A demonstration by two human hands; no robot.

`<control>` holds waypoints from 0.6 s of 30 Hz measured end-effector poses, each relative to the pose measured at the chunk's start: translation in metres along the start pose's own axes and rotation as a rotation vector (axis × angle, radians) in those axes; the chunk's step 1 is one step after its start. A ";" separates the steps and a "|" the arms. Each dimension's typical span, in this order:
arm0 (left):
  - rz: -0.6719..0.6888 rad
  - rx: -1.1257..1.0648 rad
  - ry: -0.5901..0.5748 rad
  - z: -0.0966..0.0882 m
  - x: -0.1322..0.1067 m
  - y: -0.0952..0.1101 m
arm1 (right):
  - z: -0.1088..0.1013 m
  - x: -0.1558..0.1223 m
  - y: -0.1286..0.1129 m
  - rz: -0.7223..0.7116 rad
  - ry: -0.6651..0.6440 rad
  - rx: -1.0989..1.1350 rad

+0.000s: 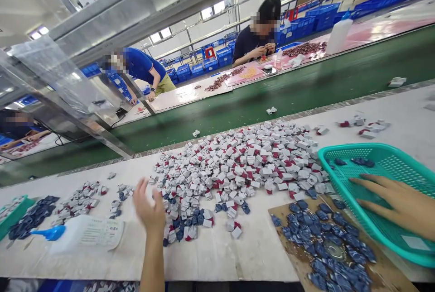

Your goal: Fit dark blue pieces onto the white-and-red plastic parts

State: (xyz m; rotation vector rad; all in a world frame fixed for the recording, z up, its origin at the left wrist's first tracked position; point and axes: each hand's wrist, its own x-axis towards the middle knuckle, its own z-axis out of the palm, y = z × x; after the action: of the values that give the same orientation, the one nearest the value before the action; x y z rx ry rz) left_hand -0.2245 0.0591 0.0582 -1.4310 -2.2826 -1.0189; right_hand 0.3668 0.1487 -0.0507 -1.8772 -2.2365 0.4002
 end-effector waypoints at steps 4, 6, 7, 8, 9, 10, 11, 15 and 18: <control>0.120 -0.048 -0.347 0.098 0.134 0.054 | -0.032 0.011 -0.043 0.069 0.011 0.085; 0.124 -0.041 -0.485 0.139 0.173 0.073 | -0.041 0.021 -0.057 0.086 0.041 0.072; 0.116 -0.032 -0.542 0.155 0.184 0.078 | -0.044 0.026 -0.062 0.087 0.050 0.065; 0.102 -0.020 -0.591 0.167 0.191 0.082 | -0.045 0.031 -0.066 0.084 0.054 0.057; 0.085 -0.006 -0.632 0.176 0.195 0.083 | -0.044 0.035 -0.069 0.079 0.055 0.047; 0.066 0.009 -0.665 0.182 0.197 0.081 | -0.043 0.039 -0.071 0.072 0.054 0.037; 0.047 0.024 -0.690 0.185 0.197 0.078 | -0.041 0.042 -0.074 0.063 0.051 0.029; -0.001 0.049 -0.731 0.186 0.194 0.065 | -0.035 0.046 -0.083 0.015 0.033 0.059; -0.023 0.022 -0.711 0.184 0.187 0.062 | -0.035 0.045 -0.087 0.009 0.045 0.153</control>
State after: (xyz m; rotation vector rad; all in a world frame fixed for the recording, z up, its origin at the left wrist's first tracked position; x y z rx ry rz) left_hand -0.2346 0.3285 0.0555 -1.9977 -2.7549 -0.5230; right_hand 0.2892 0.1819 0.0096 -1.8010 -2.1055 0.5091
